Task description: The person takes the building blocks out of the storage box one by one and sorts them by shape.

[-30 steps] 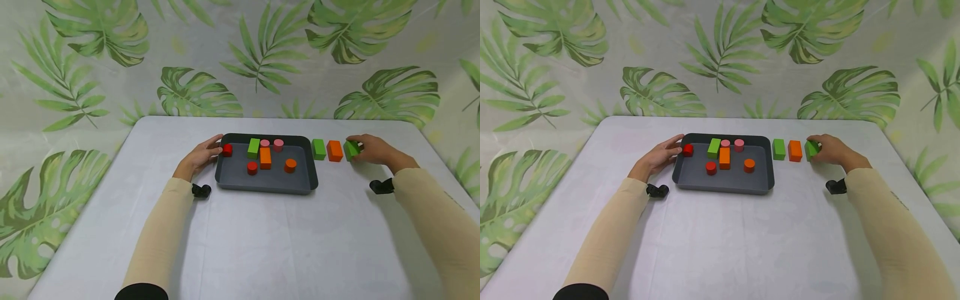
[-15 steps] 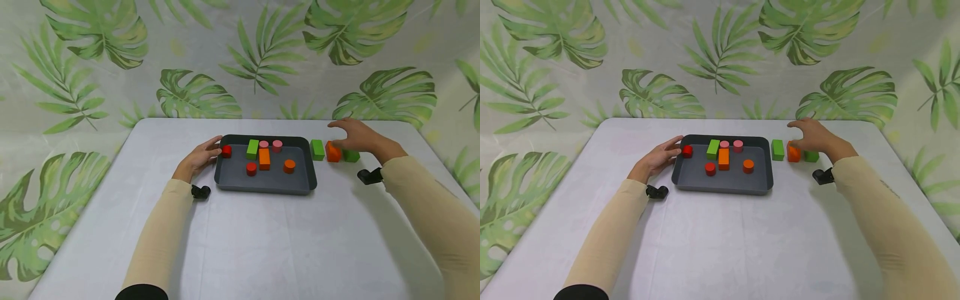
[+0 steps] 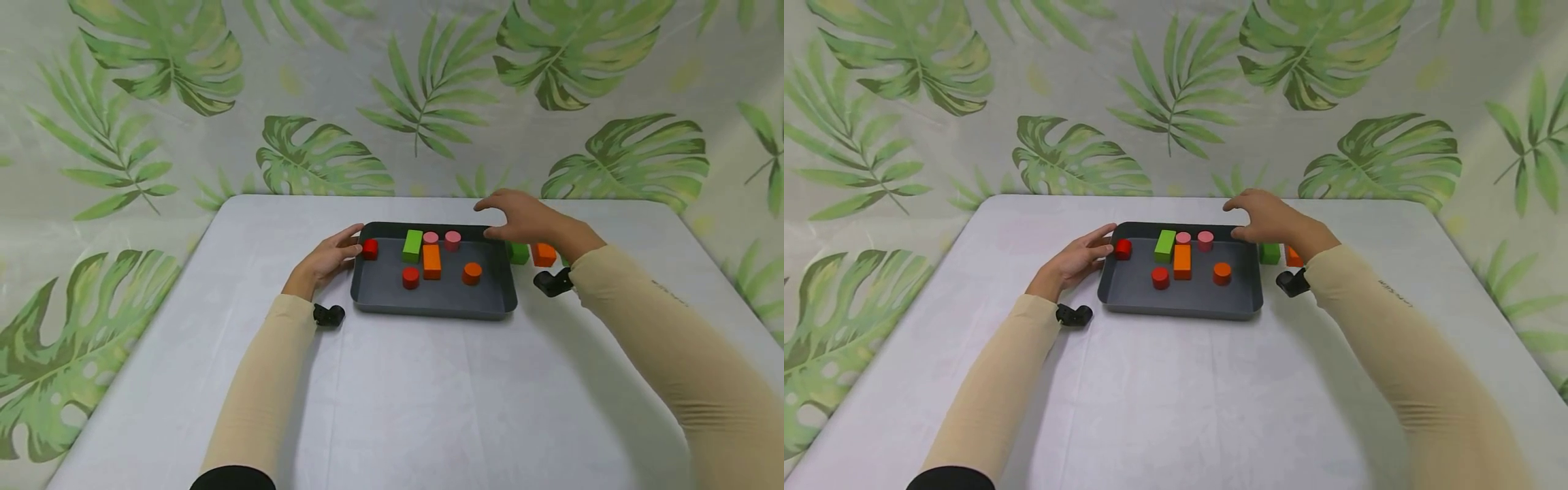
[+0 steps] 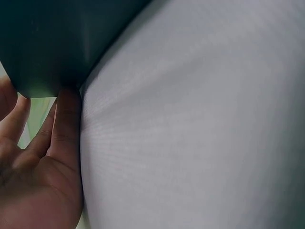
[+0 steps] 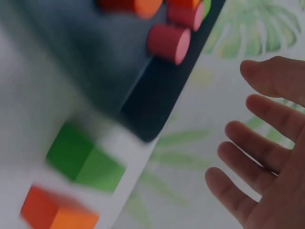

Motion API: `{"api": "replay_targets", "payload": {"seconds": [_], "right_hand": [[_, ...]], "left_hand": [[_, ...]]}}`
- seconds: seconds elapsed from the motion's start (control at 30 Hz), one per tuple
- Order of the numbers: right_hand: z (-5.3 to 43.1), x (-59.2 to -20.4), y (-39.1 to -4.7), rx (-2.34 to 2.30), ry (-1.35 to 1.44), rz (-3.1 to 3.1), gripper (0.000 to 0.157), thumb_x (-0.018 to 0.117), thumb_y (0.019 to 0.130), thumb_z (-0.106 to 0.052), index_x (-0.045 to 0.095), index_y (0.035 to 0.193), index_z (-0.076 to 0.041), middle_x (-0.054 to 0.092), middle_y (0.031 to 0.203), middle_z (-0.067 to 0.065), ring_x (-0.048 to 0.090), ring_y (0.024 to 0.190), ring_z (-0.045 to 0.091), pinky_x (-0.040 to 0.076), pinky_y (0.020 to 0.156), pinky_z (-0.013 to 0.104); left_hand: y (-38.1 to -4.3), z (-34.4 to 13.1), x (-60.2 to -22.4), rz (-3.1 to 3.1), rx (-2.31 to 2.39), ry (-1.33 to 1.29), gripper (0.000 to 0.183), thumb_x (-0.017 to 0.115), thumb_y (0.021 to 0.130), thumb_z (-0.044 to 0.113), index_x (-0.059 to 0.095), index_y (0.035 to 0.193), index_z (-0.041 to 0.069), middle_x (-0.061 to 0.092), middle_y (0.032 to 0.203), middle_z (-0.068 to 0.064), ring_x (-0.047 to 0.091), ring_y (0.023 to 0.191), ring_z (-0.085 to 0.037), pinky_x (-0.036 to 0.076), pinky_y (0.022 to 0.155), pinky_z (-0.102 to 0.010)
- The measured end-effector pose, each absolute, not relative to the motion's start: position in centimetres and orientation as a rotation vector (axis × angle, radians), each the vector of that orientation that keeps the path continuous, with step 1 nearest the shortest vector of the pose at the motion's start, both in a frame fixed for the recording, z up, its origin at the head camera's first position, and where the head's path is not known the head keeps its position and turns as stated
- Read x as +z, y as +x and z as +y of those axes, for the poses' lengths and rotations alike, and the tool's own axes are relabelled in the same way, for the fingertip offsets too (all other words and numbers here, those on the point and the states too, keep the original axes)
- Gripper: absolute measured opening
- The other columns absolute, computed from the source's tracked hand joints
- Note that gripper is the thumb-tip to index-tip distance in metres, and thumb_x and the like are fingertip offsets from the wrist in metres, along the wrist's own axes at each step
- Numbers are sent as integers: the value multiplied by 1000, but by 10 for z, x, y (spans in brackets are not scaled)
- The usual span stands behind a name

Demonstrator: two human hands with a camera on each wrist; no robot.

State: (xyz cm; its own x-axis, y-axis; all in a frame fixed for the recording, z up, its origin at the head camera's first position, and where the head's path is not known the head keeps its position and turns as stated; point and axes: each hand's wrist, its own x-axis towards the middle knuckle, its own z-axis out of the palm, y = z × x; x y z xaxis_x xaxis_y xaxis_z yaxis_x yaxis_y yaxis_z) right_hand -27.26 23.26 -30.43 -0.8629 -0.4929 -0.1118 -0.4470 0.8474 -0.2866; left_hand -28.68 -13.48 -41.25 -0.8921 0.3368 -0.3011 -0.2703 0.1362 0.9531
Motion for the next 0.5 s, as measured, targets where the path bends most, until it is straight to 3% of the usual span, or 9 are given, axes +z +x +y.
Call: {"api": "replay_targets", "payload": {"seconds": [0.3, 0.5], "right_hand": [[179, -330, -278, -428, -853, 2766, 48, 66, 92, -17, 57, 136, -1, 57, 136, 22, 52, 125, 38, 42, 110, 56], [160, -342, -269, -365, -877, 2697, 54, 67, 90, -17, 54, 140, -1, 53, 134, 23, 54, 114, 35, 47, 103, 50]], "left_hand": [[-286, -134, -411, 1971, 1814, 44, 61, 53, 102, 12, 31, 157, 30, 27, 165, -8, 31, 150, -27, 24, 126, -45], [-285, -132, -410, 1968, 1816, 45, 61, 53, 102, 12, 32, 156, 30, 27, 164, -8, 32, 150, -27, 25, 126, -45]]}}
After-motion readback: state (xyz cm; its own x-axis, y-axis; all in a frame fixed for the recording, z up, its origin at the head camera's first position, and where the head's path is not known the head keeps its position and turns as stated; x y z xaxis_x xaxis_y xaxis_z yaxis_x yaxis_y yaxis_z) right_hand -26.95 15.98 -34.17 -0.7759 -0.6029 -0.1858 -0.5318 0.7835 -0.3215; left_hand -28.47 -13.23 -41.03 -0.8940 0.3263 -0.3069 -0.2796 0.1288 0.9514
